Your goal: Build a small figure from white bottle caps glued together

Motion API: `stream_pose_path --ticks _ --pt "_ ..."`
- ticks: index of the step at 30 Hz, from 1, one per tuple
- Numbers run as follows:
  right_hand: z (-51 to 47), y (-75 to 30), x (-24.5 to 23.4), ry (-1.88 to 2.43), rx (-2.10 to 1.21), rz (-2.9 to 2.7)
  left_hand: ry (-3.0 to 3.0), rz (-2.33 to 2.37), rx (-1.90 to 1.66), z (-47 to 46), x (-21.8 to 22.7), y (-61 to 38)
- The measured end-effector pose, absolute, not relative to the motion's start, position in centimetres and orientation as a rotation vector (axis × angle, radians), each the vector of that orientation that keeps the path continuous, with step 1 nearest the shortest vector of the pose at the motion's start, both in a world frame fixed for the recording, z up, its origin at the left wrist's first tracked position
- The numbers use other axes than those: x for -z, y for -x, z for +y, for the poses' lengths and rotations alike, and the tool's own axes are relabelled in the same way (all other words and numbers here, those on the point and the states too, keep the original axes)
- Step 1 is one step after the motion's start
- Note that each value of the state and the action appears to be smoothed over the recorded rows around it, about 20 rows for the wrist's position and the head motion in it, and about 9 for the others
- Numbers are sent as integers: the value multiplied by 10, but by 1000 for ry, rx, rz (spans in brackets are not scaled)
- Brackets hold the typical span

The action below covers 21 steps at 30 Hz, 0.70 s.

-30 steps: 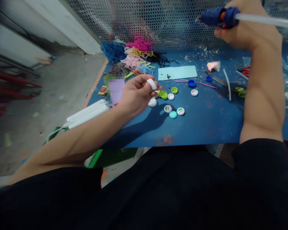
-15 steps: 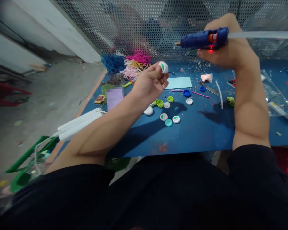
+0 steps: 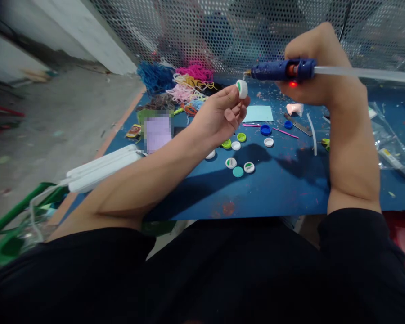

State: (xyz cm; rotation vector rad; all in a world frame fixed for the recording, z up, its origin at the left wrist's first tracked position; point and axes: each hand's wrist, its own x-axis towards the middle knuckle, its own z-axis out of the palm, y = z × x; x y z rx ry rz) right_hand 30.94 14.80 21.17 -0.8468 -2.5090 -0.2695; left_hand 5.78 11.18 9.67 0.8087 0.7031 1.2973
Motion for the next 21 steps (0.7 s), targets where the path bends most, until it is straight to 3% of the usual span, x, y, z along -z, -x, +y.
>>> stream_pose_path --ticks 4,21 --pt "148 -309 -212 735 396 -2546 -666 704 -1299 103 -107 -63" --pt "151 -315 -212 744 298 -2544 -773 716 -1313 107 -103 -58"
